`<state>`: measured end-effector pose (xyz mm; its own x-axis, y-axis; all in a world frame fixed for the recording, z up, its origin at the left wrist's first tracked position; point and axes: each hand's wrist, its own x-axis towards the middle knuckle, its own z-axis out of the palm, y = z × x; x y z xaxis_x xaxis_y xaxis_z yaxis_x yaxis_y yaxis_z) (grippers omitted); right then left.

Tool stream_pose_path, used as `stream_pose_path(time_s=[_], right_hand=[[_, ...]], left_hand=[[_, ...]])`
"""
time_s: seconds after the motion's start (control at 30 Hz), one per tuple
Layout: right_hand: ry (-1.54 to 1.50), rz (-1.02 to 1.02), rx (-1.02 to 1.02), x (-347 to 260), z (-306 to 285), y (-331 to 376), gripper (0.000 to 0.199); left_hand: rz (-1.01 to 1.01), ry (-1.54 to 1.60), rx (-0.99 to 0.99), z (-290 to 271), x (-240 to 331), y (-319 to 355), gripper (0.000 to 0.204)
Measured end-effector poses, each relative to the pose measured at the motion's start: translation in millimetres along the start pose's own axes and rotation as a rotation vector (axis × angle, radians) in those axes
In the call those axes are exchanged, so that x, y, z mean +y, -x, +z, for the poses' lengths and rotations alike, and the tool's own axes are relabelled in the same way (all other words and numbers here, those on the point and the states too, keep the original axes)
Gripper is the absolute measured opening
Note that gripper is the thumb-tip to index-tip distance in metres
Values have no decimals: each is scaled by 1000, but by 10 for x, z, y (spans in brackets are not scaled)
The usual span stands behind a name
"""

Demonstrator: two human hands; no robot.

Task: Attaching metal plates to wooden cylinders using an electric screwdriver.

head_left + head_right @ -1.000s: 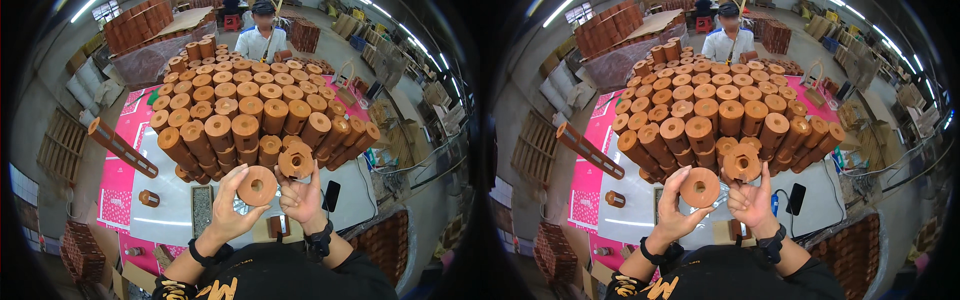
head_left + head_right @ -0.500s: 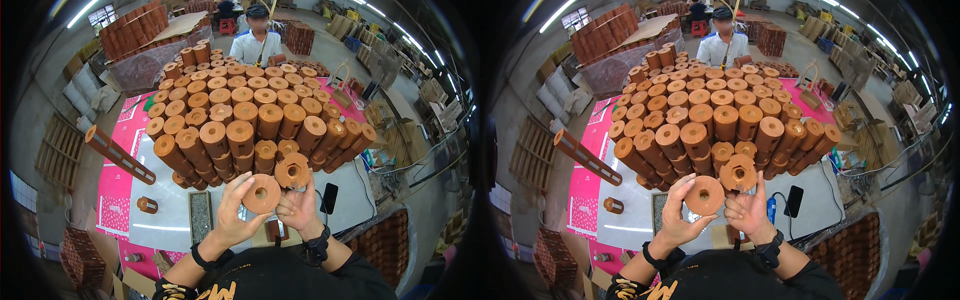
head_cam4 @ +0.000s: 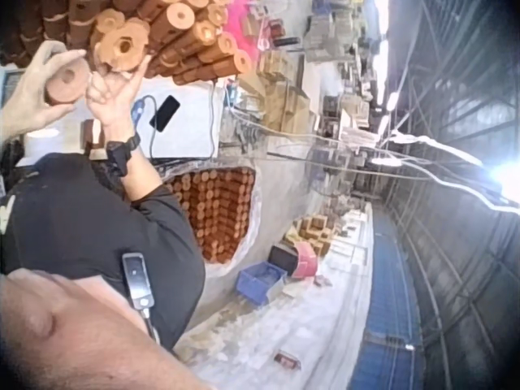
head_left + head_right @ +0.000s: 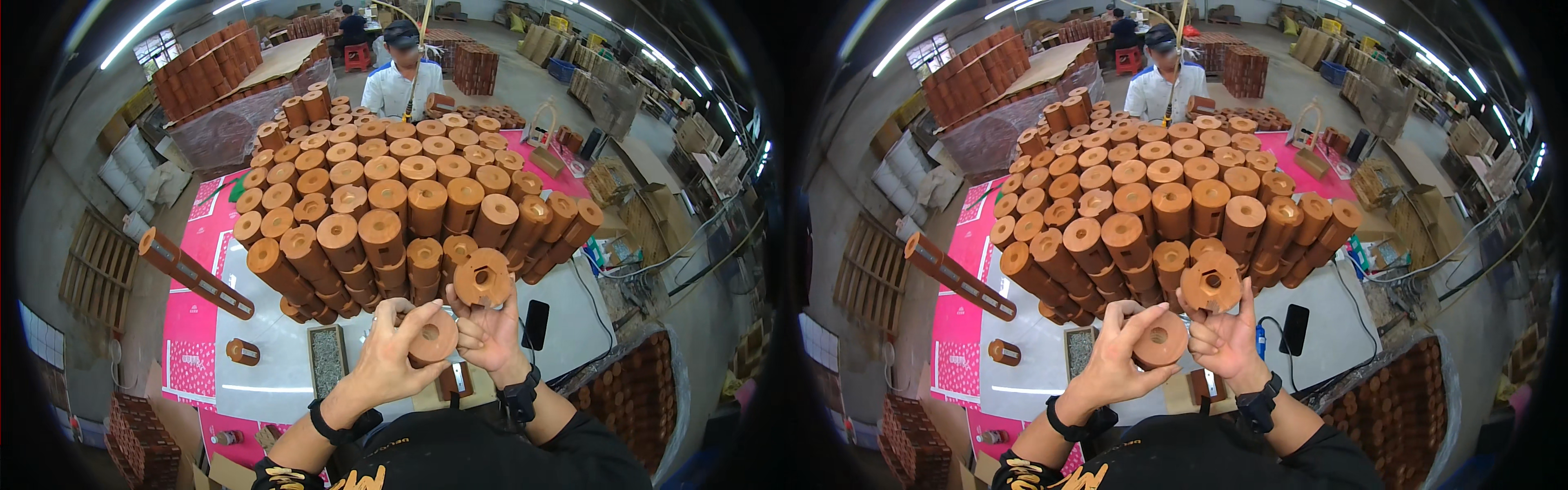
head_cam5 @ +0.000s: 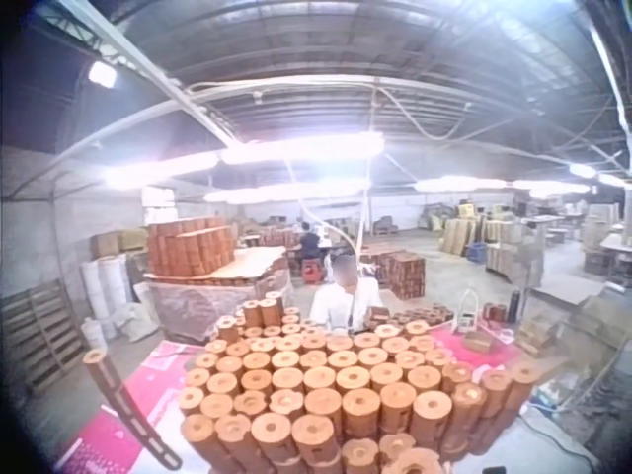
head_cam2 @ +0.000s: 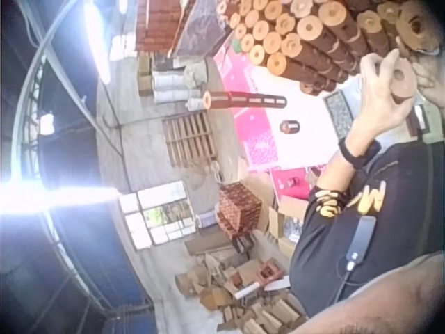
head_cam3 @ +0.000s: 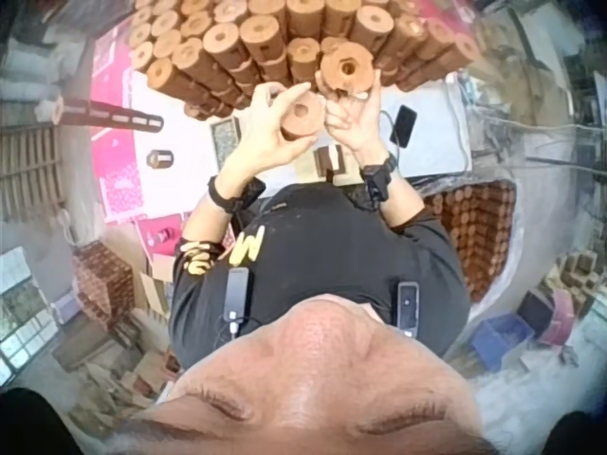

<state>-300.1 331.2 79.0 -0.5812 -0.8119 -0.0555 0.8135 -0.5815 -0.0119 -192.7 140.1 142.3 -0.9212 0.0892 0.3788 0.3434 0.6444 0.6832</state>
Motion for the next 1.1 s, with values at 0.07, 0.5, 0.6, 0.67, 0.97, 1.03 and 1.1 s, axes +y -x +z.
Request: stream_pose_path(time_s=[0.07,0.5,0.6,0.67,0.97,1.03,1.1], right_hand=[[-5,28,-31,-13,-13,31,95],[151,73,156,53,63,96,86],[165,122,61,80,-28,80,88],[200,102,93,72,-44,77,90],[2307,-998,203,103,404,22,80],[2315,-1005,178,111,414,15,87],[2365,-1003,208,84,455,38,85]], left_hand=[[-10,59,29,6,-3,0,91],[147,-89,410,51,-129,130,105],[171,-56,448,44,-142,164,96],[163,-51,441,19,-157,171,95],[69,-74,429,-216,-156,281,100],[69,-72,404,-216,-145,230,99],[19,-37,364,-191,-150,176,98]])
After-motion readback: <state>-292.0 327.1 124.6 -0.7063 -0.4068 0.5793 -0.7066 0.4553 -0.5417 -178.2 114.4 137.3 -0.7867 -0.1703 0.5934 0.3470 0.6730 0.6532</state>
